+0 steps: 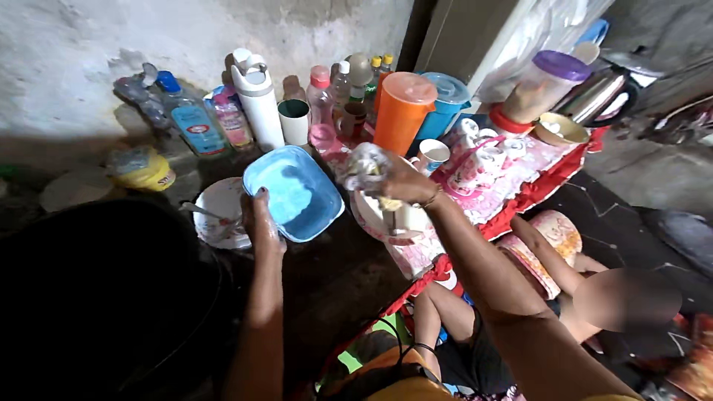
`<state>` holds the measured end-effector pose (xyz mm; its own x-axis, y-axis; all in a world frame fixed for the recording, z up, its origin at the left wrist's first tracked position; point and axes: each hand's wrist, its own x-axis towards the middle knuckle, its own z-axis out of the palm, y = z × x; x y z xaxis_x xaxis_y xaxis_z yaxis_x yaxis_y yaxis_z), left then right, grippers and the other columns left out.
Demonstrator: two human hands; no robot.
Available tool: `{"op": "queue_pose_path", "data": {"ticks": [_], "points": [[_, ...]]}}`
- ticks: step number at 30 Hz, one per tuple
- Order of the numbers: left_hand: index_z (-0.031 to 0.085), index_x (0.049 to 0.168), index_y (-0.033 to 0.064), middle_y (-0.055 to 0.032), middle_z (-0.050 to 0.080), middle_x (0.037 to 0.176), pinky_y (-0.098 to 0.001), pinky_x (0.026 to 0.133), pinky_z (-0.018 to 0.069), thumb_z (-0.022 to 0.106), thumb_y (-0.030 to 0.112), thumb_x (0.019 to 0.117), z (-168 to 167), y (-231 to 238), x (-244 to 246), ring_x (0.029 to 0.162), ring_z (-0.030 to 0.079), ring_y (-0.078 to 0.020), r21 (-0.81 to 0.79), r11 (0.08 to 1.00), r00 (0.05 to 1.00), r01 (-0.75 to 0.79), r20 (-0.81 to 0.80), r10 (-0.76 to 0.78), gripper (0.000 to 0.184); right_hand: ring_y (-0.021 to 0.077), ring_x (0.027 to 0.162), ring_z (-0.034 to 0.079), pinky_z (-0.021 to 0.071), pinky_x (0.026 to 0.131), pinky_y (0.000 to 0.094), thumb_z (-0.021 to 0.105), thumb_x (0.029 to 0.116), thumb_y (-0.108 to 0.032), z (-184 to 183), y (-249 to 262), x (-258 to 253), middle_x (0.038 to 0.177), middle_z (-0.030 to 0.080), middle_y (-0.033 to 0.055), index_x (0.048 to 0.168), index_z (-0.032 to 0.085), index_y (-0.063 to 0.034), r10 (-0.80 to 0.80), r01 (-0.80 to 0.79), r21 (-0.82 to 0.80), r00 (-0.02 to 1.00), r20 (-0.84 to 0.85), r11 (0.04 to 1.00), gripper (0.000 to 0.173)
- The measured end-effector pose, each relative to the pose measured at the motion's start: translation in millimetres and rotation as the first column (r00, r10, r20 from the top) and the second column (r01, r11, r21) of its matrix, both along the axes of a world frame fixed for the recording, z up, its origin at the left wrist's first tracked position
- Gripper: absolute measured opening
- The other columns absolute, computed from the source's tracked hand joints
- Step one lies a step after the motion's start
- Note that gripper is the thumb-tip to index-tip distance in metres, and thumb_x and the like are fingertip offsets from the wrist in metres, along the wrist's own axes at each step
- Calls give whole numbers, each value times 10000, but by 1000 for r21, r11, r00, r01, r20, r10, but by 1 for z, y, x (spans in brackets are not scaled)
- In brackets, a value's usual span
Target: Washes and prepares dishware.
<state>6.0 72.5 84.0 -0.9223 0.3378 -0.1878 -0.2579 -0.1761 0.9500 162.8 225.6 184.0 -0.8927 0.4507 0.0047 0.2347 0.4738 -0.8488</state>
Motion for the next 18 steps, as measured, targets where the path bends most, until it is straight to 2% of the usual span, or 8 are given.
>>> {"op": "queue_pose_path", "data": {"ticks": [2, 4, 5, 8, 10, 13, 15, 18], "points": [[405, 1516, 133, -126, 548, 1392, -431, 987, 509, 458, 344, 1074, 10, 6, 6, 1211, 581, -204, 18, 999, 999, 42, -28, -41, 493, 293, 1004, 678, 551, 908, 491, 807, 860, -104, 9, 31, 18, 1116, 683, 206, 1279, 598, 40, -134, 74, 264, 967, 218, 962, 489], [384, 1529, 125, -122, 542, 1401, -417, 995, 506, 439, 358, 1083, 19, 14, 14, 1213, 576, -188, 25, 994, 992, 105, -73, -103, 507, 418, 1043, 661, 497, 920, 650, 838, 853, -218, -5, 58, 31, 1102, 682, 252, 1241, 624, 13, -212, 22, 434, 895, 393, 900, 500], [383, 1532, 123, -128, 543, 1410, -428, 1005, 504, 438, 371, 1084, 23, 19, 19, 1223, 575, -196, 14, 991, 987, 132, -91, -130, 515, 437, 1029, 654, 489, 895, 672, 837, 850, -215, -15, 68, 38, 1083, 677, 253, 1218, 628, 1, -222, -5, 454, 868, 445, 891, 475], [398, 1527, 111, -149, 537, 1423, -463, 1018, 487, 462, 373, 1076, 36, 38, 31, 1242, 563, -225, -25, 983, 974, 183, -132, -185, 525, 442, 1081, 645, 483, 943, 648, 784, 874, -81, -31, 82, 54, 1148, 668, 279, 1262, 625, 33, -194, -4, 390, 863, 467, 921, 434], [387, 1544, 112, -151, 528, 1442, -445, 1040, 481, 472, 346, 1072, 41, 49, 38, 1256, 562, -216, -53, 973, 958, 225, -172, -231, 534, 422, 1096, 641, 481, 976, 606, 760, 891, -43, -22, 83, 63, 1176, 659, 287, 1291, 612, 53, -187, 37, 335, 885, 427, 941, 437], [401, 1548, 138, -142, 547, 1431, -430, 1041, 487, 490, 389, 1062, 46, 59, 45, 1247, 575, -194, -132, 946, 922, 297, -217, -319, 554, 410, 1058, 654, 489, 943, 610, 767, 892, -75, 2, 84, 80, 1136, 677, 269, 1249, 646, 38, -235, 78, 383, 893, 384, 921, 393], [432, 1524, 119, -170, 559, 1411, -489, 1048, 477, 476, 418, 1067, 47, 65, 47, 1260, 572, -245, -206, 912, 887, 354, -236, -398, 548, 425, 1004, 668, 504, 889, 644, 770, 896, -112, 28, 80, 99, 1072, 685, 267, 1189, 664, 40, -321, 144, 470, 891, 321, 871, 346], [466, 1500, 83, -215, 559, 1403, -546, 1070, 448, 471, 399, 1077, 46, 78, 54, 1286, 554, -312, -285, 856, 834, 432, -234, -499, 528, 361, 954, 679, 532, 867, 588, 795, 871, -108, 70, 65, 130, 1036, 687, 246, 1172, 655, 54, -416, 321, 512, 906, 79, 797, 369]]}}
